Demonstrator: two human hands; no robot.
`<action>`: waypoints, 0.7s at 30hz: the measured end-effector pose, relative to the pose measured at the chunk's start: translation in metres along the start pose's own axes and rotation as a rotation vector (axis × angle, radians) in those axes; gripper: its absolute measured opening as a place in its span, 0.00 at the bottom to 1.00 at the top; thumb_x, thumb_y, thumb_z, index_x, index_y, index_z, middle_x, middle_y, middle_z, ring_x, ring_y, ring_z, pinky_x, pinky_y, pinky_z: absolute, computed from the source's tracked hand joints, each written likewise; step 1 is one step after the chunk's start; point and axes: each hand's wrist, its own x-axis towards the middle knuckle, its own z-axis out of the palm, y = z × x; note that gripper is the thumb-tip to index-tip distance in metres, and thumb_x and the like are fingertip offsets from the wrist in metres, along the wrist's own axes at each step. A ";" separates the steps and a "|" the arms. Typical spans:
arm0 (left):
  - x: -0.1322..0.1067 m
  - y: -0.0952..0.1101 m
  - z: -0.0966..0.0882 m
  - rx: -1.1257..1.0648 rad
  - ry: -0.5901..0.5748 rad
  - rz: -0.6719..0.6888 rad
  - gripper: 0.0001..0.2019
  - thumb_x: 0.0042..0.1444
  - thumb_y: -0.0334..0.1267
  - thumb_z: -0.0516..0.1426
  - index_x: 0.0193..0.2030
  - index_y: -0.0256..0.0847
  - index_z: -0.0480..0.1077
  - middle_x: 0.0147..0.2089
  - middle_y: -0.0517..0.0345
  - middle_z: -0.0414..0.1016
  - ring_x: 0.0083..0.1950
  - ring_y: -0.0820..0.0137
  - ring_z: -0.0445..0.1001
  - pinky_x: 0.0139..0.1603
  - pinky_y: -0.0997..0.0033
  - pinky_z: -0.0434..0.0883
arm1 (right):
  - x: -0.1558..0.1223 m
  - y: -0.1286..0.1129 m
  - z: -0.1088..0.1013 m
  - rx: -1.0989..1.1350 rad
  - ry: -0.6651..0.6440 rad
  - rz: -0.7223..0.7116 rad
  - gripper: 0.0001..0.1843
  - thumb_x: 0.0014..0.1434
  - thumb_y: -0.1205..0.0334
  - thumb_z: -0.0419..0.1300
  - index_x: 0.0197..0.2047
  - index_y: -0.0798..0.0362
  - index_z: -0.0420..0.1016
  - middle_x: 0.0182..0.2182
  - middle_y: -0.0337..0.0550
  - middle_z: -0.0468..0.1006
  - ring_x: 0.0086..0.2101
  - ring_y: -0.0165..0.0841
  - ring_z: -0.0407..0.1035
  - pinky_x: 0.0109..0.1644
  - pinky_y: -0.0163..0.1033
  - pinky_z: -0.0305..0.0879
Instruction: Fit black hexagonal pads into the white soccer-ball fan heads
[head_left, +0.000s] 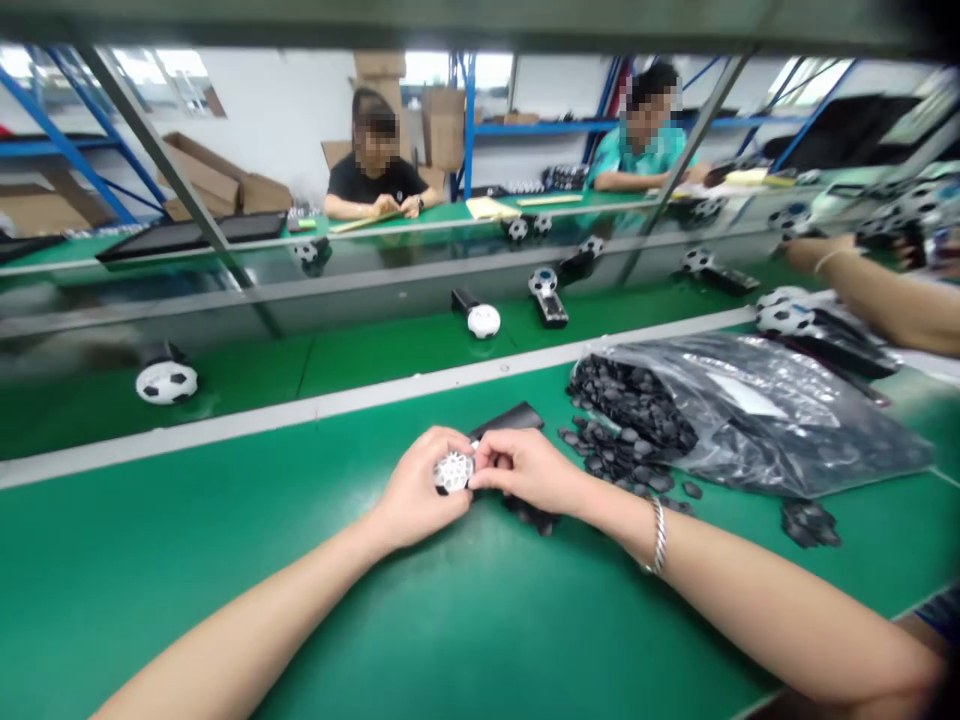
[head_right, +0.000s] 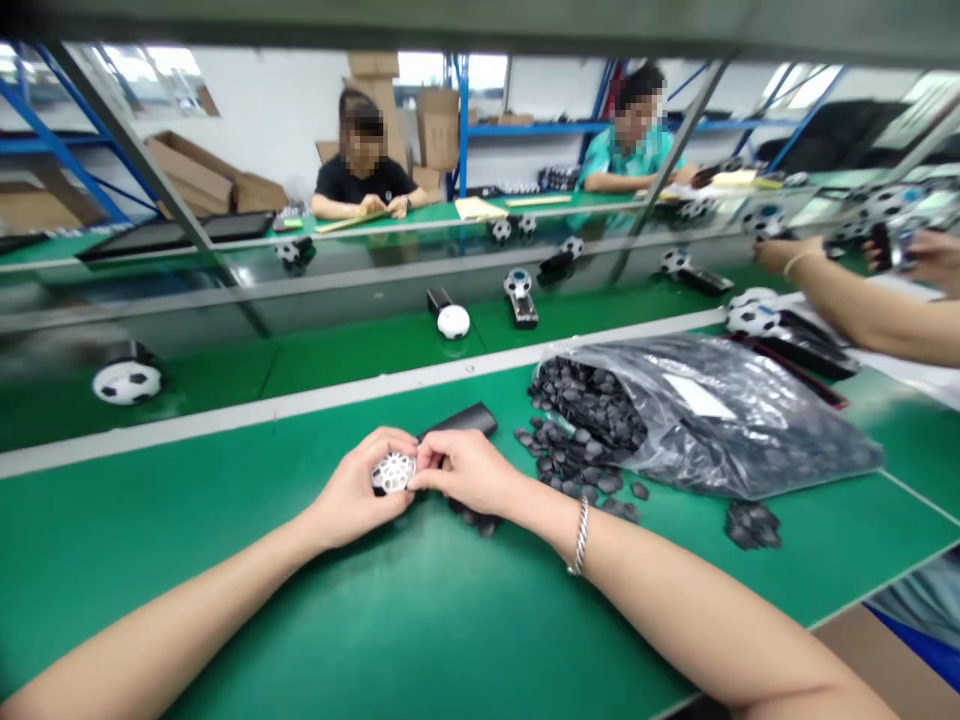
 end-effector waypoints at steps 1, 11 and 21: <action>0.005 -0.005 -0.006 0.004 0.001 -0.004 0.16 0.41 0.29 0.55 0.40 0.40 0.66 0.45 0.57 0.65 0.47 0.66 0.66 0.49 0.68 0.65 | 0.008 0.001 -0.009 0.000 0.010 -0.035 0.09 0.52 0.60 0.63 0.30 0.56 0.69 0.23 0.36 0.70 0.24 0.26 0.65 0.27 0.29 0.60; 0.094 -0.116 -0.098 0.396 0.494 -0.214 0.29 0.44 0.35 0.59 0.55 0.33 0.59 0.53 0.43 0.59 0.58 0.52 0.58 0.62 0.50 0.57 | 0.157 0.049 -0.120 -0.490 0.467 0.290 0.34 0.49 0.52 0.65 0.56 0.57 0.63 0.51 0.56 0.62 0.48 0.42 0.64 0.51 0.43 0.60; 0.078 -0.104 -0.080 0.765 0.506 0.118 0.38 0.46 0.42 0.63 0.61 0.36 0.51 0.60 0.43 0.51 0.62 0.51 0.49 0.64 0.49 0.52 | 0.149 0.050 -0.118 -0.431 0.478 0.385 0.23 0.48 0.59 0.64 0.48 0.51 0.66 0.35 0.39 0.72 0.36 0.34 0.68 0.37 0.35 0.64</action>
